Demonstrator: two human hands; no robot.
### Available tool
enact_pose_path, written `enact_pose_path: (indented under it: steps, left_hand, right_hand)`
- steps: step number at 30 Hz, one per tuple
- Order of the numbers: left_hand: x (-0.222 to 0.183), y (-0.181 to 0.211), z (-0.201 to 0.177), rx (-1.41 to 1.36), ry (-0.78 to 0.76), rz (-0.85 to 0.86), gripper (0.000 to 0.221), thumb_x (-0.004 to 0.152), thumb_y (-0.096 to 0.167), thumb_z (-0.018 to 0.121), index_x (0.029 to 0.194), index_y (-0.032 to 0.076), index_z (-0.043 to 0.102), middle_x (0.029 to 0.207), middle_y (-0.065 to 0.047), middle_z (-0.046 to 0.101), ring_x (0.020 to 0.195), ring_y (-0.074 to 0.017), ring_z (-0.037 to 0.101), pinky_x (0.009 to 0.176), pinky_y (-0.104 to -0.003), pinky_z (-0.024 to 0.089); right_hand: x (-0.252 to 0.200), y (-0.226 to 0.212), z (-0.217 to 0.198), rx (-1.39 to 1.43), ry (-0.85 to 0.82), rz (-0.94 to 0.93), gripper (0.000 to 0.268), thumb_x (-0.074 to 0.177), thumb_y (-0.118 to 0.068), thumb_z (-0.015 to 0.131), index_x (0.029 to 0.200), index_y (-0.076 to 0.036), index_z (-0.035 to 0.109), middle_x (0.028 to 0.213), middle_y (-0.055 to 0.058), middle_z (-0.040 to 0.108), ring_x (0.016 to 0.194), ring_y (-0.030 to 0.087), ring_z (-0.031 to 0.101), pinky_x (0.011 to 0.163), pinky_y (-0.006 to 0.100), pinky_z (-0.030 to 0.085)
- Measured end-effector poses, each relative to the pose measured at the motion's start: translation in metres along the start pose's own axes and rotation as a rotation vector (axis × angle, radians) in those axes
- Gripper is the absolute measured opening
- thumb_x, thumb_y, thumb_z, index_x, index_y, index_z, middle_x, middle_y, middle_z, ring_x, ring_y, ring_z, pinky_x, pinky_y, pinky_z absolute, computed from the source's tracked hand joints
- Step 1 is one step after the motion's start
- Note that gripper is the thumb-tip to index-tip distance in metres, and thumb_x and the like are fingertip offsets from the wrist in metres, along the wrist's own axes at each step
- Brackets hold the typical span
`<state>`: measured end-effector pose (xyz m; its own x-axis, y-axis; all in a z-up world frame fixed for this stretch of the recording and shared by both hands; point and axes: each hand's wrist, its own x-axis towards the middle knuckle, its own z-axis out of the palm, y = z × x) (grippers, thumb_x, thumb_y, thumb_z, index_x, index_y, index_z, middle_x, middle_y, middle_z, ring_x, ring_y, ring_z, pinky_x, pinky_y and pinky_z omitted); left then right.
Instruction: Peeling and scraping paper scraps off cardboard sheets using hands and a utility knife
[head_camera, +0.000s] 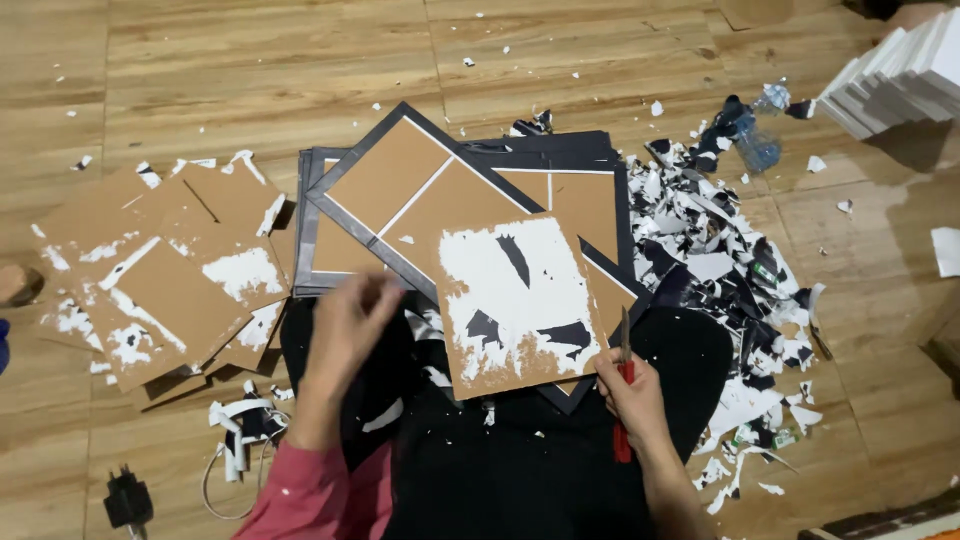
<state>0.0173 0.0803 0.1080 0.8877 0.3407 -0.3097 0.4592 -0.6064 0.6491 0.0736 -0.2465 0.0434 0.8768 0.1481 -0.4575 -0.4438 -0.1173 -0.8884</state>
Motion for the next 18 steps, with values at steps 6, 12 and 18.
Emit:
enact_pose_path:
  steps: [6, 12, 18]
  left_hand:
    - [-0.005, 0.099, -0.093, -0.287, 0.894, 0.854, 0.01, 0.085, -0.007, 0.067, 0.085, -0.001, 0.059, 0.083, -0.014, 0.056, 0.078, -0.0208, 0.055, 0.066, -0.026, 0.049]
    - [0.032, 0.161, -0.111, -0.261, 1.01, 1.184, 0.01, 0.085, -0.009, 0.066, 0.088, -0.001, 0.06, 0.087, -0.013, 0.058, 0.079, -0.0213, 0.061, 0.069, -0.029, 0.058]
    - [0.082, 0.181, -0.094, -0.209, 1.132, 1.201, 0.016, 0.081, -0.001, 0.065, 0.071, 0.004, 0.054, 0.067, -0.003, 0.054, 0.058, -0.0155, 0.053, 0.051, -0.027, 0.042]
  right_hand:
    - [0.004, 0.006, 0.004, -0.063, 0.043, -0.051, 0.02, 0.083, -0.019, 0.061, 0.07, -0.013, 0.048, 0.046, 0.001, 0.043, 0.034, 0.005, 0.03, 0.032, 0.017, 0.019]
    - [0.006, 0.007, 0.006, -0.05, 0.072, -0.041, 0.016, 0.084, -0.018, 0.059, 0.074, -0.008, 0.051, 0.045, 0.002, 0.04, 0.034, 0.006, 0.028, 0.032, 0.018, 0.018]
    - [0.005, -0.001, 0.008, -0.042, 0.096, 0.016, 0.013, 0.084, -0.015, 0.06, 0.075, -0.007, 0.055, 0.046, 0.002, 0.04, 0.036, 0.007, 0.029, 0.034, 0.019, 0.019]
